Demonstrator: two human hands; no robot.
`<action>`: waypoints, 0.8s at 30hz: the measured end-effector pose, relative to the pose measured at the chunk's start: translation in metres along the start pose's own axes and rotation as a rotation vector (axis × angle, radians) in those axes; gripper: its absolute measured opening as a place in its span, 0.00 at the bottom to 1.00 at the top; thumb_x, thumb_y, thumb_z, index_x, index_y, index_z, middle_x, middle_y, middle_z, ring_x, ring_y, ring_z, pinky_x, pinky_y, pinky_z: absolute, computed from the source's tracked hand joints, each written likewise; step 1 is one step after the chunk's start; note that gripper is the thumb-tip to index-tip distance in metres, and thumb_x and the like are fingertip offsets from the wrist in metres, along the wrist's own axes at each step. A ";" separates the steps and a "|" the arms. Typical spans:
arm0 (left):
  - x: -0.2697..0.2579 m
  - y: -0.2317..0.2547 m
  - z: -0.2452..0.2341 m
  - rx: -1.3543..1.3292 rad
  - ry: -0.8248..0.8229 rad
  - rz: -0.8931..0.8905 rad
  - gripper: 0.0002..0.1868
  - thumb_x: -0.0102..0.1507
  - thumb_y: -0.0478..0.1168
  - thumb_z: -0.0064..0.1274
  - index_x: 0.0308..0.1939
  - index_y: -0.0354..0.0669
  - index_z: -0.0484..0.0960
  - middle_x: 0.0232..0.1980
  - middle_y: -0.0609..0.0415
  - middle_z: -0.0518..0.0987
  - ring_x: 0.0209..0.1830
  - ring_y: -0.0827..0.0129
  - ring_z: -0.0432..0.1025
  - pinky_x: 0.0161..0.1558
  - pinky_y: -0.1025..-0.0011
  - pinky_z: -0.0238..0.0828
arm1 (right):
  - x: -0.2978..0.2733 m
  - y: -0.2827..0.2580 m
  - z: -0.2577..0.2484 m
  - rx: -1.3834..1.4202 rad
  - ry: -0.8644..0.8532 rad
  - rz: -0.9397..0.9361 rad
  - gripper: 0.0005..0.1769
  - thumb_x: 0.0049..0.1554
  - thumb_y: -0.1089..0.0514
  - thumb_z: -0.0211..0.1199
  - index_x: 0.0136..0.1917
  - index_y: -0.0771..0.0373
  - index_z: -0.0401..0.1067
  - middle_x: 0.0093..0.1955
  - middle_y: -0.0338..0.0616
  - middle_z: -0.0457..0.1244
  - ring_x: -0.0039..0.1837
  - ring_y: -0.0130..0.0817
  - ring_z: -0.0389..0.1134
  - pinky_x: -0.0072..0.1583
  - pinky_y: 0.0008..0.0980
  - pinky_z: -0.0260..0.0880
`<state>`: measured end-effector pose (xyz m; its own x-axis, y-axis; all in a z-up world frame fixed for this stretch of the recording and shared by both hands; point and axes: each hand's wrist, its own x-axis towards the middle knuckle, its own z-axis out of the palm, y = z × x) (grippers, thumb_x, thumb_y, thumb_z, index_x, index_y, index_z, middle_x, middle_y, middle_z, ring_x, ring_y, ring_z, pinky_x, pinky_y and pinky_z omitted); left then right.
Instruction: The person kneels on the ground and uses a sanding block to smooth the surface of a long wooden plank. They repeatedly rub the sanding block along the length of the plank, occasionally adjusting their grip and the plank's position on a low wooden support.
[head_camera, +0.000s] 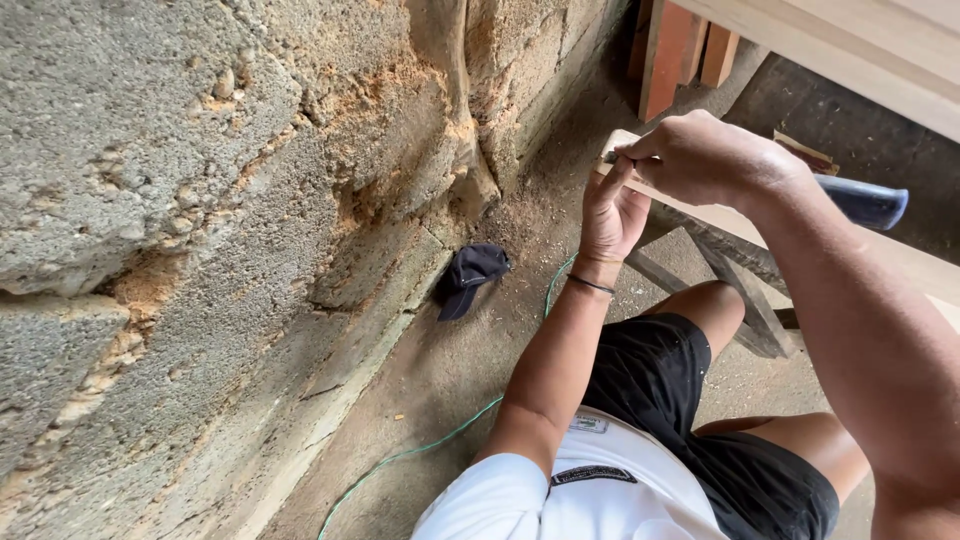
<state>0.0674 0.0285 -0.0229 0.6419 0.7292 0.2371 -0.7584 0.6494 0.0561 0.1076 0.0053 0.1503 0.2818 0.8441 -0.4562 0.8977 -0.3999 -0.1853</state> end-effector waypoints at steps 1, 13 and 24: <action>0.000 0.000 0.007 -0.002 0.000 -0.004 0.13 0.57 0.33 0.51 0.44 0.35 0.69 0.44 0.48 0.72 0.45 0.67 0.66 0.49 0.73 0.62 | 0.005 0.004 0.005 0.001 0.000 0.004 0.18 0.50 0.59 0.39 0.48 0.50 0.68 0.43 0.50 0.63 0.46 0.48 0.62 0.43 0.41 0.59; 0.003 0.001 0.006 0.122 0.110 0.029 0.09 0.63 0.50 0.39 0.40 0.55 0.72 0.41 0.60 0.75 0.41 0.71 0.70 0.48 0.70 0.66 | 0.016 0.003 0.018 0.298 0.175 -0.022 0.18 0.49 0.56 0.47 0.53 0.49 0.66 0.46 0.58 0.61 0.49 0.57 0.61 0.47 0.49 0.63; 0.003 -0.003 0.015 0.236 0.410 0.024 0.23 0.50 0.51 0.55 0.39 0.39 0.70 0.36 0.51 0.73 0.38 0.64 0.67 0.43 0.69 0.66 | -0.051 0.076 0.000 0.467 0.253 0.436 0.22 0.50 0.59 0.49 0.59 0.45 0.64 0.35 0.44 0.62 0.30 0.34 0.56 0.40 0.32 0.57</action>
<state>0.0702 0.0258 -0.0079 0.5791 0.7996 -0.1592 -0.7482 0.5987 0.2858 0.1614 -0.0683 0.1593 0.7058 0.6055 -0.3677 0.4596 -0.7864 -0.4127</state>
